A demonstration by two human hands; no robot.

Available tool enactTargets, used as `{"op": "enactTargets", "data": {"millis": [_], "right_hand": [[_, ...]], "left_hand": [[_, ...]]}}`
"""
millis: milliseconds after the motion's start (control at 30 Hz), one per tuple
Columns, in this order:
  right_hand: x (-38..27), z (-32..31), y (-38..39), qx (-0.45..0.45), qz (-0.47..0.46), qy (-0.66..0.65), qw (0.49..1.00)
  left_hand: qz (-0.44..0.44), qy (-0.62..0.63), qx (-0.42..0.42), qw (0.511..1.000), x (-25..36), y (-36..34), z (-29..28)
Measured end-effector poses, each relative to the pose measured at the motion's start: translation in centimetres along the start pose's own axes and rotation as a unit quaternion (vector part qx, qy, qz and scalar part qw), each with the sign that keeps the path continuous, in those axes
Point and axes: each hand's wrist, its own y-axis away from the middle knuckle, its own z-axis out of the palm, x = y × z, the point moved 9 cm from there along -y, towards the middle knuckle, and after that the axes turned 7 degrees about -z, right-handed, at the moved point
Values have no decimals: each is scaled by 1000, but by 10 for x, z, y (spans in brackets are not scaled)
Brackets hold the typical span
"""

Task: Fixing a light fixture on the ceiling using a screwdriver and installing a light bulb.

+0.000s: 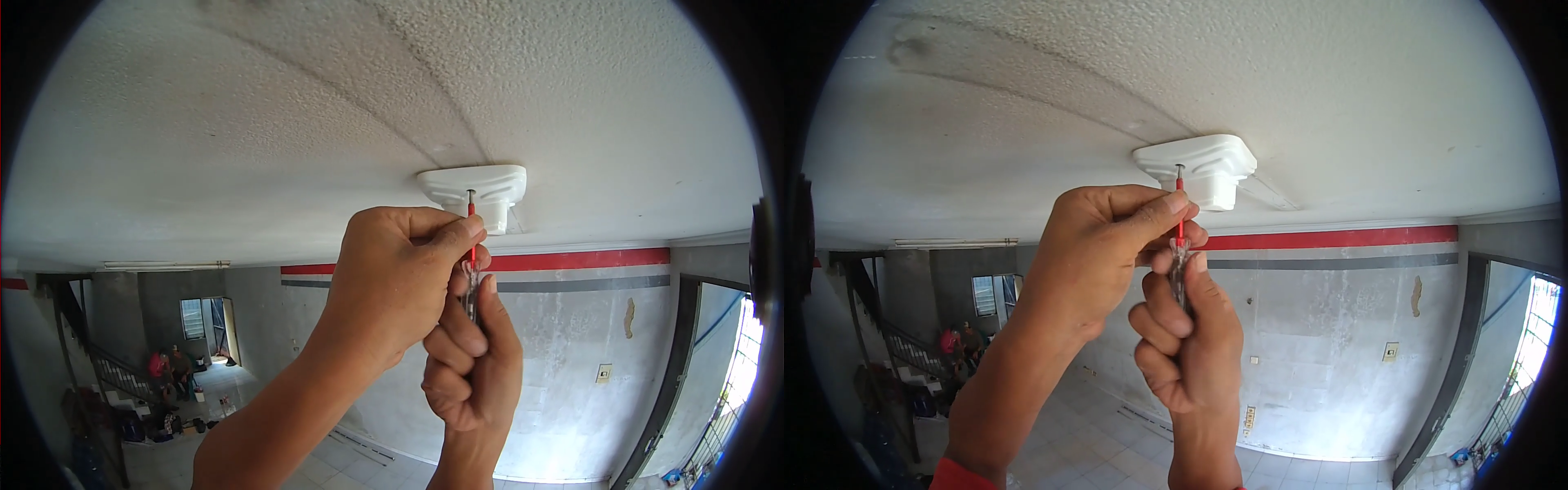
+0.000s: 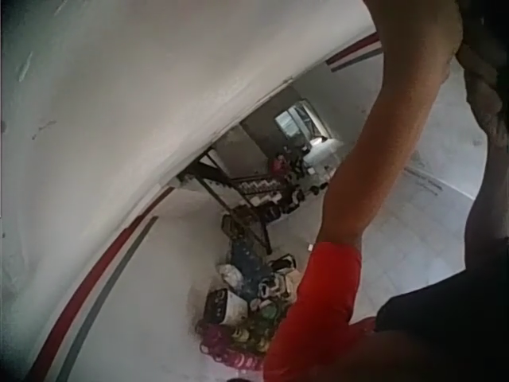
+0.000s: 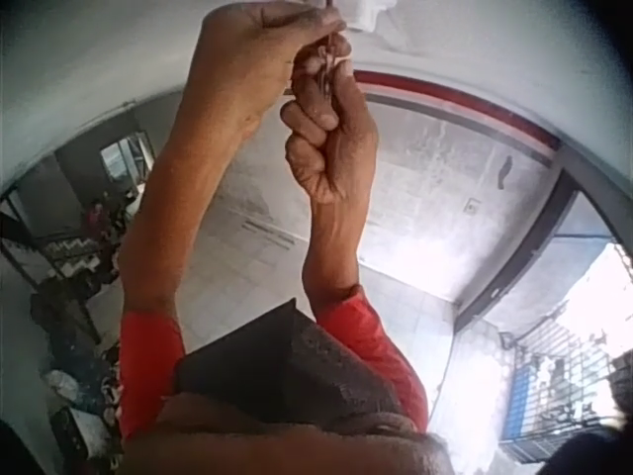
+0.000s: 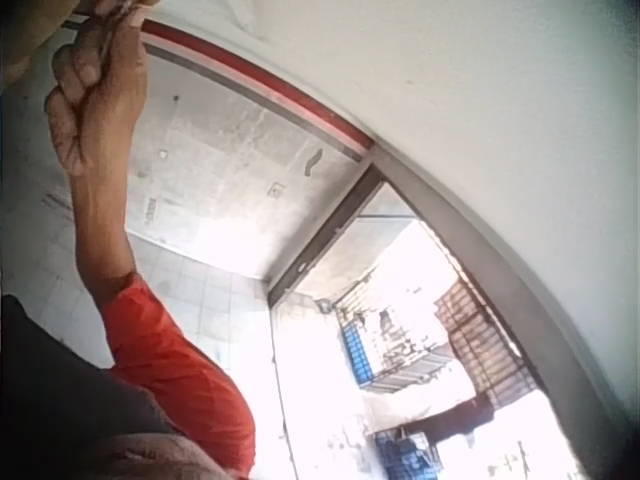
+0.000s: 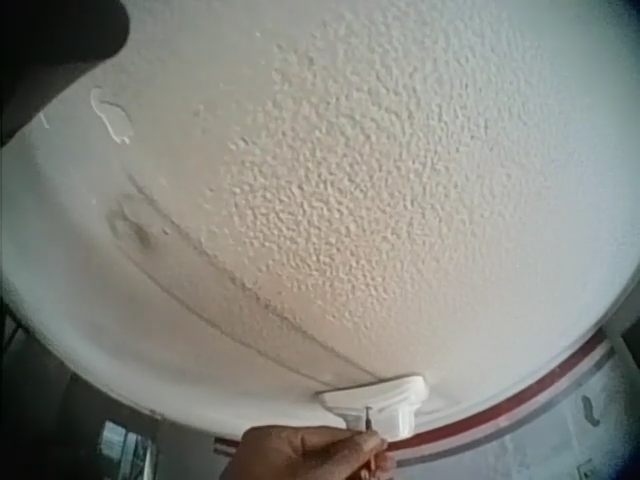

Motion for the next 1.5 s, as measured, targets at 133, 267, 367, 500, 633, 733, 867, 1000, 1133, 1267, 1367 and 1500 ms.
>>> {"op": "enactTargets", "data": {"millis": [133,267,367,500,633,733,867,1000,1133,1267,1367,1500], "right_hand": [[-34,2,12,108,-318,527,780],[-31,5,6,115,-360,539,752],[-10,0,-3,38,-121,142,982],[-4,-10,-9,23,-52,21,998],[3,-6,-9,38,-43,2,998],[-45,22,10,114,-422,609,661],[-39,5,1,119,-307,444,833],[-15,-14,-18,38,-90,78,992],[1,-1,-19,-14,13,-105,994],[-19,-1,-8,94,-146,269,947],[-45,18,5,121,-397,587,695],[-33,7,-1,139,-309,490,803]], "left_hand": [[29,-12,27,999,1,2,-5],[24,5,40,999,0,3,-9],[-9,20,4,1000,-7,2,-10],[-42,-56,-32,997,-14,-6,-13],[-14,-55,19,998,-22,-17,-27],[-88,5,-3,996,-35,-20,-23],[-89,39,-52,994,-42,-27,-12],[-64,85,-80,991,-35,-28,-1],[-37,92,-46,994,-38,-30,-2],[-26,111,-20,993,-38,-31,-5],[-21,127,-32,991,-39,-33,-8],[-21,122,-22,992,-40,-34,-6]]}}
